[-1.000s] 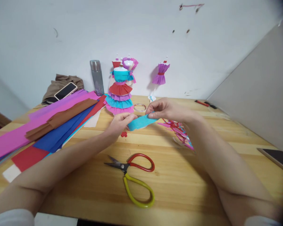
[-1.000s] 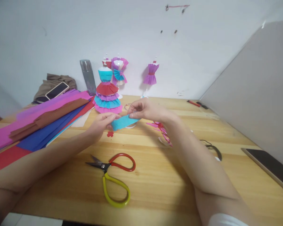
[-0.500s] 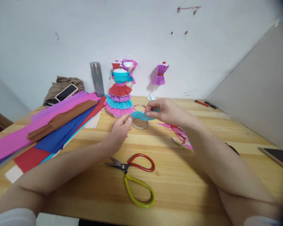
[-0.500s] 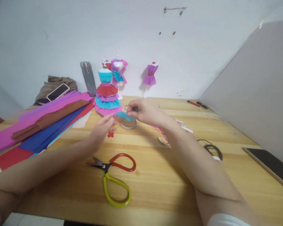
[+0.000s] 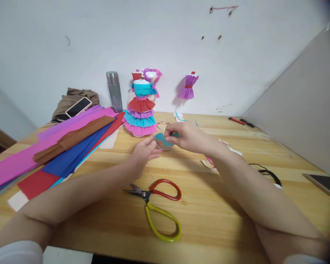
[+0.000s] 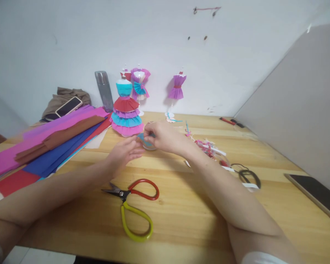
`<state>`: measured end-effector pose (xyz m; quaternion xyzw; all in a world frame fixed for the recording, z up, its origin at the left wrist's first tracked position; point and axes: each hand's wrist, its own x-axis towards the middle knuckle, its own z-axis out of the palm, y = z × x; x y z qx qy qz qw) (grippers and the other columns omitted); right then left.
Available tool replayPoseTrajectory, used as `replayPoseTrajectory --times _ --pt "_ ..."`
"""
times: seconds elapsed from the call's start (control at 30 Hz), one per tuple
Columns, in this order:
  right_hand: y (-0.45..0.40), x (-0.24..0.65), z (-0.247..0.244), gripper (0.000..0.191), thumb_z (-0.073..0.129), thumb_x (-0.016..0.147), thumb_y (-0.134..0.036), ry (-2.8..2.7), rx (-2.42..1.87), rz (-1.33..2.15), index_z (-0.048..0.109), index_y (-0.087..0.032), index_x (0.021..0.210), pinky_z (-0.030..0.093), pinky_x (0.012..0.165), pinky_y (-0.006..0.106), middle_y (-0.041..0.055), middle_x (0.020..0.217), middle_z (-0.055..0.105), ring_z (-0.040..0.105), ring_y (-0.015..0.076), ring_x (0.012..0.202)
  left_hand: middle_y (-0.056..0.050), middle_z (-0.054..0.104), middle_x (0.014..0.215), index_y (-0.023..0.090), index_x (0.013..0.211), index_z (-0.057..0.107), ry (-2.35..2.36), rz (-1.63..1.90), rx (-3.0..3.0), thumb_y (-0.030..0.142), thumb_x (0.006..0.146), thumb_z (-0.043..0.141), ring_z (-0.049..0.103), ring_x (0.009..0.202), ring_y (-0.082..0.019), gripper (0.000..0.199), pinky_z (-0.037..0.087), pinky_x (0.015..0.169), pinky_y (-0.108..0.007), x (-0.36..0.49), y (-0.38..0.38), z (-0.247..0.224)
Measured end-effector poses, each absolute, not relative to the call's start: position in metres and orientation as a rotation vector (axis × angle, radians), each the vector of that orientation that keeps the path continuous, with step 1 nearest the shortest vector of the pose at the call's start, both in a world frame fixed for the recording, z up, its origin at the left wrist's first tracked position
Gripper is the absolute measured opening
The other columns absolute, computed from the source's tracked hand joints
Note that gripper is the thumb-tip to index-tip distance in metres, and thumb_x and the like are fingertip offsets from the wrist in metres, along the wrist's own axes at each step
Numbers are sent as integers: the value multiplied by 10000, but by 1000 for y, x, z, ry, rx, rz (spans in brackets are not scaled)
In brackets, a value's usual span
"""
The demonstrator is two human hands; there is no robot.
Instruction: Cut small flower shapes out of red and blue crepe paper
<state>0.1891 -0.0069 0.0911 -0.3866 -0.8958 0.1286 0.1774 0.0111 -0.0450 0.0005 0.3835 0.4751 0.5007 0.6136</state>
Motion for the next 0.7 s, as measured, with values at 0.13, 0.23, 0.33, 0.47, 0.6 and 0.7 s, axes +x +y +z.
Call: replayPoseTrajectory --times 0.13,0.23,0.33,0.47,0.6,0.7 --pt "-4 186 85 120 572 827 -139 -2624 -969 449 646 -180 742 391 657 283 40 711 668 552 166 673 -135 657 1438 240 1515 538 963 1182 1019 386 883 735 686 1208 -274 678 567 966 -397 14 -49 1" --pt "-1 186 83 105 593 823 -130 -2647 -934 523 650 -172 745 385 654 266 25 709 659 552 155 670 -129 647 1460 232 1476 570 940 1185 1041 348 800 787 609 1332 -317 719 556 954 -392 16 -48 2" --pt "0 187 82 95 613 822 -130 -2645 -956 510 671 -169 758 393 667 270 28 729 675 579 164 687 -124 734 1298 197 1309 685 934 1141 1080 307 738 819 648 1265 -301 597 546 923 -358 16 -49 5" --pt "1 185 81 95 639 830 -128 -2671 -979 458 700 -176 776 398 679 273 39 780 732 627 176 730 -69 792 952 152 1024 785 955 1128 1053 222 698 833 721 956 -201 337 534 869 -301 15 -51 9" --pt "1 184 78 78 664 837 -149 -2664 -997 437 731 -174 804 421 678 290 53 799 761 658 194 741 -26 751 739 140 859 780 1015 1143 955 162 693 830 689 726 -140 174 545 769 -271 13 -49 10" --pt "5 189 78 111 659 874 -237 -2517 -929 468 754 -181 869 496 750 336 80 882 785 699 234 823 -31 757 733 133 831 774 1016 1161 891 125 679 839 681 695 -130 166 553 741 -268 13 -45 9"
